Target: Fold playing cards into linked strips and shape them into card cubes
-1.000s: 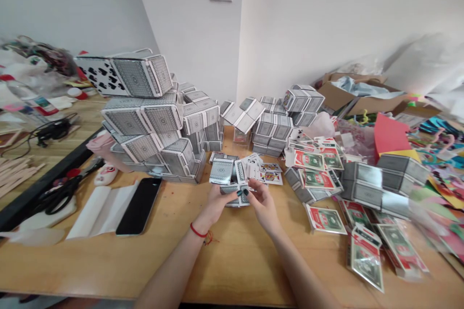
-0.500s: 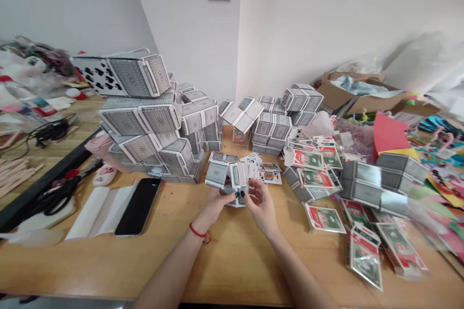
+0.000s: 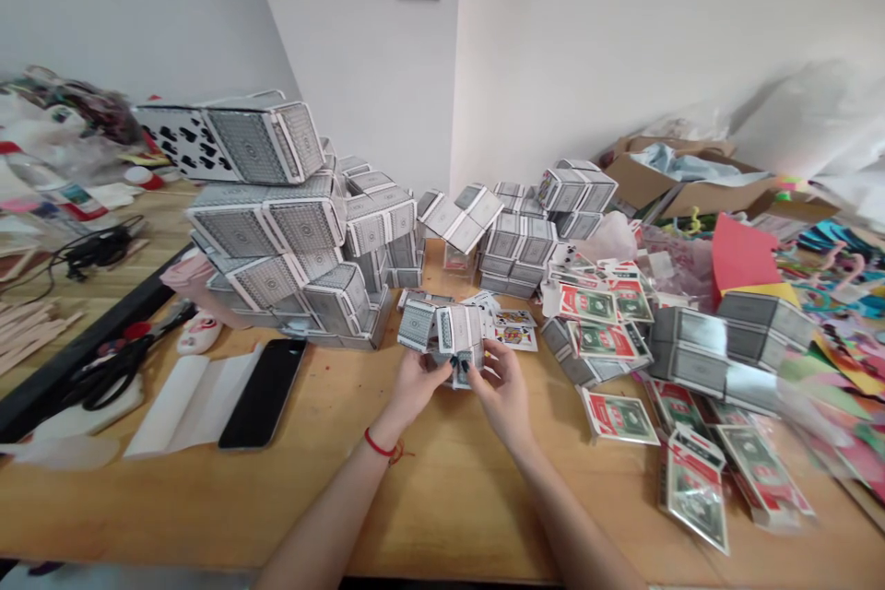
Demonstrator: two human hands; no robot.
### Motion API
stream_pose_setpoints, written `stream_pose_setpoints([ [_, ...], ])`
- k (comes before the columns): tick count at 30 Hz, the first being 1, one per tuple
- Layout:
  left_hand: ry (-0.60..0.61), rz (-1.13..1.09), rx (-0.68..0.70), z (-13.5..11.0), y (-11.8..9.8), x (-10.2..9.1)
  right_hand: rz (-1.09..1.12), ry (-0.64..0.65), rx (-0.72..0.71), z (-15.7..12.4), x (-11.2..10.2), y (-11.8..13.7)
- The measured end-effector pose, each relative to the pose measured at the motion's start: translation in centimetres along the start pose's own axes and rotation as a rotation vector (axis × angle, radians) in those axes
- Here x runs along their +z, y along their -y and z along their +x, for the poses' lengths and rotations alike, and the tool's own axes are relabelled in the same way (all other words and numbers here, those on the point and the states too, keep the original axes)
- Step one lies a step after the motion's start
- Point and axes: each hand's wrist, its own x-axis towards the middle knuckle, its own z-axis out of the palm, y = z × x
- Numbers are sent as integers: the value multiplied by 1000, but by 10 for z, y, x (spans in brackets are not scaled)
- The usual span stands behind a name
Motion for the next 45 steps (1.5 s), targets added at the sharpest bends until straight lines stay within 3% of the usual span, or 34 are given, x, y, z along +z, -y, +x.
stream_pose_setpoints([
  [16, 87, 108, -48, -1, 4, -6, -18, -14, -7, -3, 0, 8],
  [23, 44, 51, -69, -3, 4, -2, 55, -63, 28, 2, -2, 6],
  [32, 22, 307, 72, -7, 14, -2, 62, -131, -7, 3, -2, 4],
  [41, 60, 617, 191, -11, 1, -6, -36, -105, -49, 0, -2, 6],
  [45, 61, 655, 213, -12, -2, -5, -81, -111, -71, 0, -2, 7],
])
